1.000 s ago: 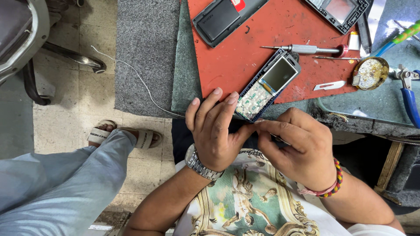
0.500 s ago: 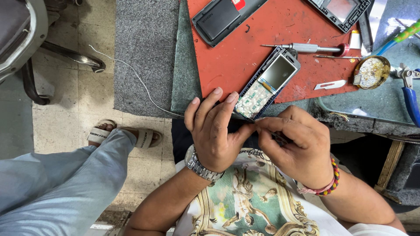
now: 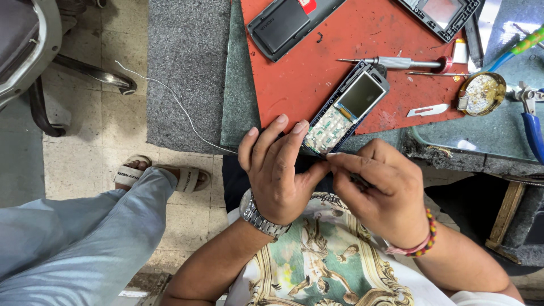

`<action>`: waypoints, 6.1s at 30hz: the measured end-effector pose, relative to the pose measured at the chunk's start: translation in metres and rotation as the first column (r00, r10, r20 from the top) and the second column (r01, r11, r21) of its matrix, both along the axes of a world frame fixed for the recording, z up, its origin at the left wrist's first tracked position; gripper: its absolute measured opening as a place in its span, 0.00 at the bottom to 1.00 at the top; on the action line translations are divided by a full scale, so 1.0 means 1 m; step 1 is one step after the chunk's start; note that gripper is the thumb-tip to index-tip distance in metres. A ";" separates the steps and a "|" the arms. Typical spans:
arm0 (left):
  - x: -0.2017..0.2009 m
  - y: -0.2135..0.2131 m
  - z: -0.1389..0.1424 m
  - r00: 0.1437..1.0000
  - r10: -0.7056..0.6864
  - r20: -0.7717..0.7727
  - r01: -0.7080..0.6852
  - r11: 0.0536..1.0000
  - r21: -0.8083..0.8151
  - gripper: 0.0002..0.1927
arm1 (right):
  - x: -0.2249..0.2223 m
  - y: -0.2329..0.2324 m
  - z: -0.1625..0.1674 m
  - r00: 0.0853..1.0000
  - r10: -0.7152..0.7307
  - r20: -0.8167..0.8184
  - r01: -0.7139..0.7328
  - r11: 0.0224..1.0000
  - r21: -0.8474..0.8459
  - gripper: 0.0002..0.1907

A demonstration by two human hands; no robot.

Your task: The person disassembles a blue mobile phone on a workbench, removes the back cover and battery, and uses a metal prying tool to detach internal components. They manipulate the motherboard and connectors, then reassemble the phone by reinserting the battery and back cover.

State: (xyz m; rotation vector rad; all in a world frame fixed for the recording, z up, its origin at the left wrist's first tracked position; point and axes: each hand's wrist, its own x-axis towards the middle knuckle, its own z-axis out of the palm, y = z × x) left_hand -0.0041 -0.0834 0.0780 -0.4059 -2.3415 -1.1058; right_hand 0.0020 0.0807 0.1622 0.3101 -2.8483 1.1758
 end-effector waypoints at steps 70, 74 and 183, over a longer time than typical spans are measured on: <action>-0.005 -0.005 0.041 0.978 -0.054 0.200 0.085 0.986 -0.146 0.32 | -0.008 0.013 0.012 0.838 0.465 -0.285 -0.318 0.842 0.436 0.15; -0.008 -0.005 0.043 0.973 -0.075 0.217 0.107 0.984 -0.140 0.31 | -0.010 0.017 0.010 0.777 0.538 -0.328 -0.345 0.798 0.493 0.15; -0.008 -0.022 0.024 0.989 -0.123 0.082 0.124 0.992 -0.005 0.41 | -0.038 0.060 0.002 0.932 0.028 -0.362 0.133 0.902 0.410 0.21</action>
